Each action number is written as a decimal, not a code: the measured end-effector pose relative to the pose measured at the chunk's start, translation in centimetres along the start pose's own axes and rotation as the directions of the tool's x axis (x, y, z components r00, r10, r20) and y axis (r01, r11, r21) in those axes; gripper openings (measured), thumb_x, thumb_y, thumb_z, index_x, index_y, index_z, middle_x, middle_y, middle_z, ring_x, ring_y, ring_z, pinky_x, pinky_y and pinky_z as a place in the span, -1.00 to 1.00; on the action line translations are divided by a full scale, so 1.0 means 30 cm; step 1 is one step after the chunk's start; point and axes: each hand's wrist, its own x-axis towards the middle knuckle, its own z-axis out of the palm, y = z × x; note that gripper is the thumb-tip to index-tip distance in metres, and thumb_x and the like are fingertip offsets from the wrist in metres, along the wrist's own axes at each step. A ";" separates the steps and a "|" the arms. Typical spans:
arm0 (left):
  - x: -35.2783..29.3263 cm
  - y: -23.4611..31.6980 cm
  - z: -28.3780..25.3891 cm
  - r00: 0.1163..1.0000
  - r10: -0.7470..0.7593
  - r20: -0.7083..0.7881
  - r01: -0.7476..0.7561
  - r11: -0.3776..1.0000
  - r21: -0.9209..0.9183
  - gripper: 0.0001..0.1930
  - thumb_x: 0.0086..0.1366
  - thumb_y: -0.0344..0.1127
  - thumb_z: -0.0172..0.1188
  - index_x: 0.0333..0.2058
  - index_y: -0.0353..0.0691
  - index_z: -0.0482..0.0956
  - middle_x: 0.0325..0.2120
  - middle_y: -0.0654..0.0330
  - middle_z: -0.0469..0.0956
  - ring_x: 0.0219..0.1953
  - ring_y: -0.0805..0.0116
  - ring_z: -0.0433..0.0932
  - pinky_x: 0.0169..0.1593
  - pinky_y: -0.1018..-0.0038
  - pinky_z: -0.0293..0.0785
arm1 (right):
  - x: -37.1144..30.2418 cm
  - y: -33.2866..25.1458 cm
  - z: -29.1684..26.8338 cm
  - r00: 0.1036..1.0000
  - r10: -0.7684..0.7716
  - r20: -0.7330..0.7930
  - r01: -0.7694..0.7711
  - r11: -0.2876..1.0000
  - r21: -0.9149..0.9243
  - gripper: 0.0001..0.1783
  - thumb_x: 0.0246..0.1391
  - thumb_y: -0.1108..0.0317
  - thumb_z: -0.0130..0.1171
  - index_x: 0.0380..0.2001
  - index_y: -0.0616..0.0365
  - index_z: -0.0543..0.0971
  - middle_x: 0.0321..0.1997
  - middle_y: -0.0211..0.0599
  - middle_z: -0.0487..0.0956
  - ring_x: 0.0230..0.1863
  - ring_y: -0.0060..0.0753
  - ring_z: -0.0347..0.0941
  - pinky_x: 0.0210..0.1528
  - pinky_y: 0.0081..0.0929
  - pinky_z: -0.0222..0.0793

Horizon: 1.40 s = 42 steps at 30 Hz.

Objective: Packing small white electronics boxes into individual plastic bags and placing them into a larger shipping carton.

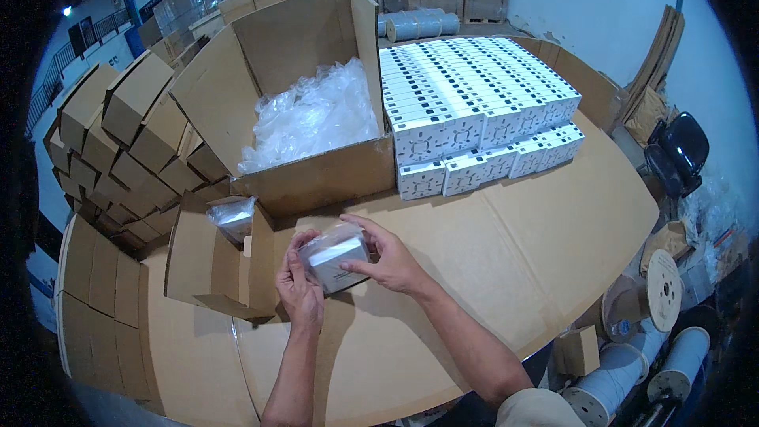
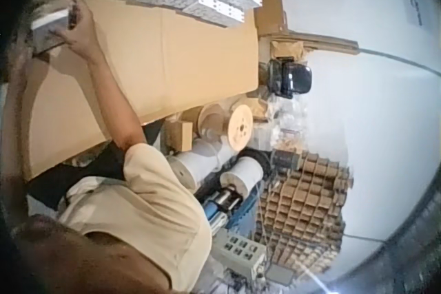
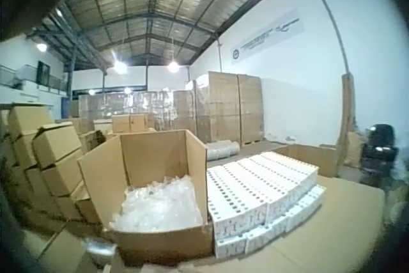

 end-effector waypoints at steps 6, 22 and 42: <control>0.022 -0.015 -0.022 1.000 0.022 0.008 -0.021 0.994 -0.104 -0.47 0.49 -0.10 0.12 0.24 -0.40 0.38 0.14 -0.03 0.51 0.20 0.22 0.48 0.34 0.30 0.33 | 0.011 0.018 -0.004 0.997 0.072 0.017 -0.072 0.997 0.000 -0.21 0.06 0.56 0.40 0.36 0.11 0.34 0.08 -0.31 0.57 0.05 -0.50 0.50 0.10 -0.47 0.50; 0.016 0.022 -0.071 0.952 -0.268 0.149 0.230 0.946 0.229 -0.76 0.30 -0.39 0.38 -0.09 -0.31 0.65 -0.12 0.18 0.66 -0.08 0.44 0.58 0.03 0.49 0.50 | -0.001 -0.001 -0.050 0.976 0.218 -0.012 -0.218 0.972 -0.089 -0.69 0.20 0.38 0.34 0.00 0.18 0.66 -0.22 -0.49 0.65 -0.21 -0.70 0.50 -0.23 -0.62 0.50; -0.010 0.001 -0.038 0.987 -0.133 -0.091 0.152 0.953 0.261 -0.80 0.27 -0.35 0.40 -0.35 -0.23 0.52 -0.36 0.28 0.58 -0.32 0.59 0.46 -0.19 0.58 0.42 | 0.012 0.042 -0.037 0.995 -0.025 -0.098 0.025 1.000 -0.002 -0.78 0.22 0.53 0.22 -0.49 0.20 0.43 -0.07 -0.10 0.67 -0.01 -0.43 0.56 0.08 -0.42 0.47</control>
